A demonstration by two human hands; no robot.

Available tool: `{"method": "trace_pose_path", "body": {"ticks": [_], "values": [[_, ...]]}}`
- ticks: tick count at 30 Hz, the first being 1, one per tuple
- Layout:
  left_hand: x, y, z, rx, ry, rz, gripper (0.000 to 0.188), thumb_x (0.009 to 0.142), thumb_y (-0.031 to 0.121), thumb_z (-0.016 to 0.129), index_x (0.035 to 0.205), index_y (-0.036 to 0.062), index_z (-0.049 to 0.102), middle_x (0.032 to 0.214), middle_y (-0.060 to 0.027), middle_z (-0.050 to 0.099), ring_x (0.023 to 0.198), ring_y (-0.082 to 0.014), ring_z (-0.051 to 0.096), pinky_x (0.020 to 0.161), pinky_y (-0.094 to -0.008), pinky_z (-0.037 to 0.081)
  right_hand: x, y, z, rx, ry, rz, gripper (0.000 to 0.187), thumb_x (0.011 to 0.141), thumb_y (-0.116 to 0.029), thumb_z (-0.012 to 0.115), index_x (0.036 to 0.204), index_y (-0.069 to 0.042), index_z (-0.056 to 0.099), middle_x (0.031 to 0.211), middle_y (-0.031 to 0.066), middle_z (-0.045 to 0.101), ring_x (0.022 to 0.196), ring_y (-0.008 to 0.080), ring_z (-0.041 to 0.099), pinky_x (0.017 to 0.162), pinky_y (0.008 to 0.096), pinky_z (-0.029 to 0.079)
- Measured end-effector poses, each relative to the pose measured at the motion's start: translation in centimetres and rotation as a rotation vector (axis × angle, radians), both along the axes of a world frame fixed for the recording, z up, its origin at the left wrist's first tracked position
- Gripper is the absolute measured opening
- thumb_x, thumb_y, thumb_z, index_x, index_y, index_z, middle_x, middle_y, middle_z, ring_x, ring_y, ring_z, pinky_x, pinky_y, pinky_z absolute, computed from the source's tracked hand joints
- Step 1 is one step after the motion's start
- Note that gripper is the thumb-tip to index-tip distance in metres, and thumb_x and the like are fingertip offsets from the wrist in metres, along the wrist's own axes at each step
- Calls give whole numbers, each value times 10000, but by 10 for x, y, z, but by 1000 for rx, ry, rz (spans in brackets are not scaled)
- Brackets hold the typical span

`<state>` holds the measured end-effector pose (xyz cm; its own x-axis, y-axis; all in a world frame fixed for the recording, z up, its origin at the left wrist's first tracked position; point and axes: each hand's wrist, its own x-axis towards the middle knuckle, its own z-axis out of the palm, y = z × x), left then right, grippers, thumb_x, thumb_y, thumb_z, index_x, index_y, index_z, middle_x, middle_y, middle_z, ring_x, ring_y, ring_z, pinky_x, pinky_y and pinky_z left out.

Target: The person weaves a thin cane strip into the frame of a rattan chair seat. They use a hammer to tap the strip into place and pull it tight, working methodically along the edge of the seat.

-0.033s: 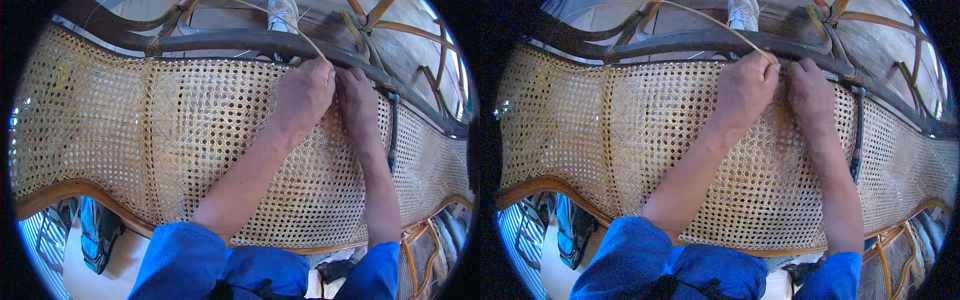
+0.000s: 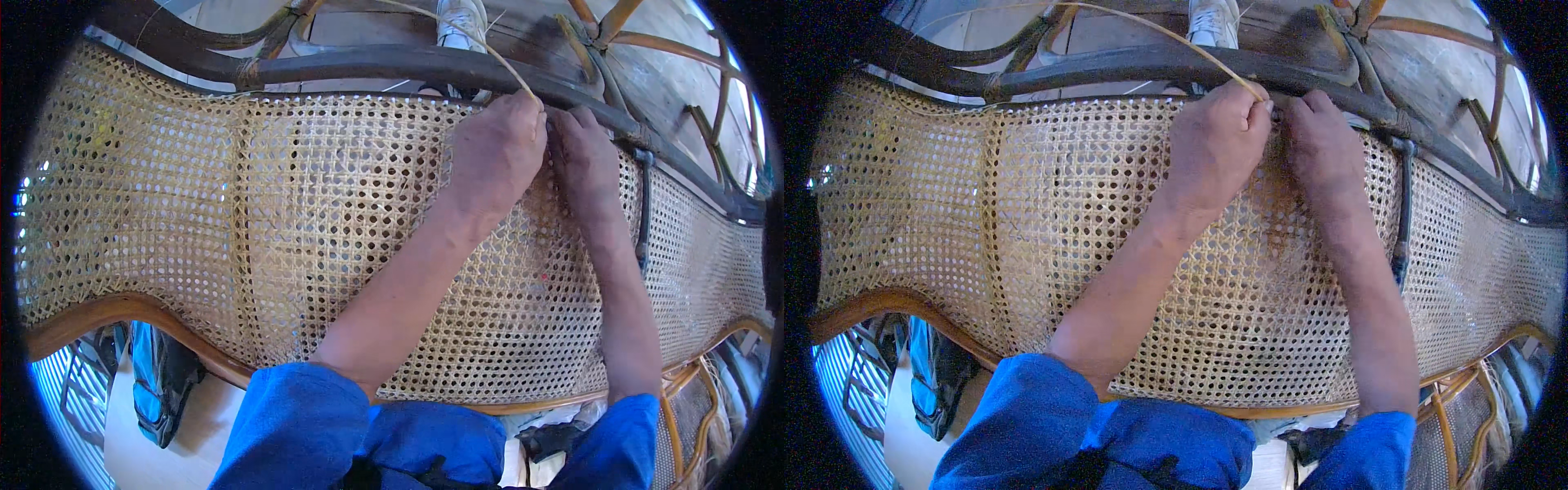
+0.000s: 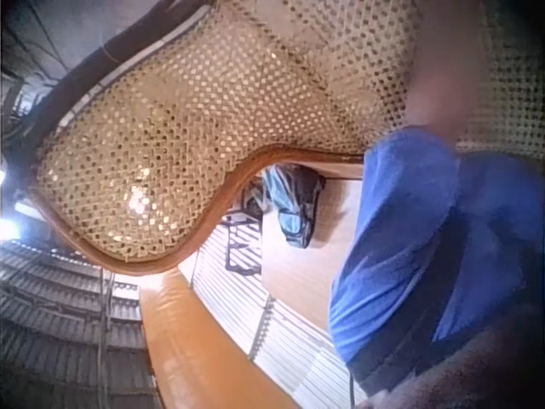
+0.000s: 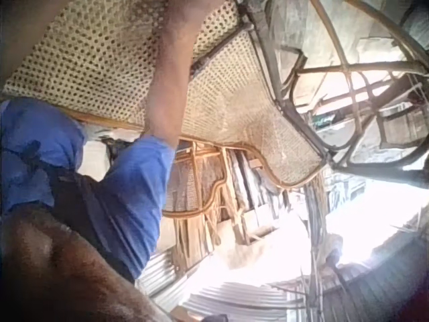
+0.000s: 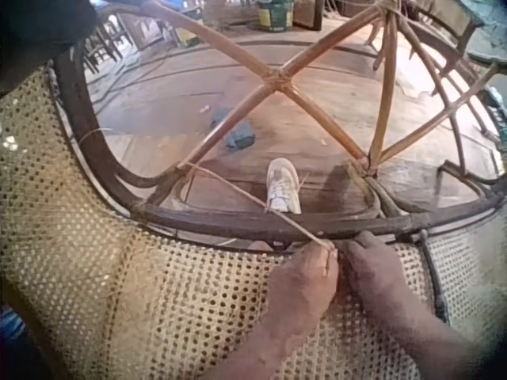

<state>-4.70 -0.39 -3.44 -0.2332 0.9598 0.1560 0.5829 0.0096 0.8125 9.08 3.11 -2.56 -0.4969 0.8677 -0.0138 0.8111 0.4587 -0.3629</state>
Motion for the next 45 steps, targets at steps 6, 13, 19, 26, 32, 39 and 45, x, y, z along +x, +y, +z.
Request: {"method": "trace_pose_path", "body": {"ticks": [6,13,19,26,32,39,45], "values": [[-6,1,3,-97,162,12,119,812,174,629,857,70,665,806,-137,667,718,-320,650,654,-408,508,4,8,4,-18,-174,15,206,813,-80,533,1016,-79,571,935,142,568,900,359,587,726,456,491],[-7,2,-1,-51,165,20,124,838,169,602,819,49,630,740,-140,648,686,-311,652,616,-403,520,101,-69,65,-98,-208,-596,343,851,-132,597,1168,-8,558,1012,151,589,939,294,573,869,388,441],[-6,4,0,-74,128,8,120,828,181,610,844,72,660,788,-140,667,700,-314,656,609,-407,516,123,-109,69,-266,-27,-714,316,837,-129,615,1119,-4,549,946,141,578,854,223,574,796,330,458],[-8,3,-2,-81,191,-8,121,824,191,614,855,83,658,787,-134,667,705,-317,654,621,-407,514,64,-94,98,-544,19,-457,314,799,-73,648,1083,-32,518,768,112,562,646,199,554,633,325,467],[-7,2,1,-96,155,5,104,818,169,615,854,79,653,787,-132,668,712,-306,657,640,-398,512,54,-79,89,-575,-38,-469,260,846,-160,627,1029,-25,502,732,160,577,639,299,594,612,381,473],[-8,1,2,-41,184,-26,108,833,169,603,830,62,615,742,-127,652,671,-305,654,613,-399,520,42,-74,98,-472,-1,-428,257,913,-255,552,1003,-20,504,696,169,599,613,334,610,587,402,470],[-6,2,1,-144,179,18,103,829,182,606,853,94,653,780,-110,673,706,-310,656,661,-407,507,41,-67,88,-632,-98,-458,250,918,-258,545,918,-14,493,660,195,595,609,363,611,567,419,464]]}}
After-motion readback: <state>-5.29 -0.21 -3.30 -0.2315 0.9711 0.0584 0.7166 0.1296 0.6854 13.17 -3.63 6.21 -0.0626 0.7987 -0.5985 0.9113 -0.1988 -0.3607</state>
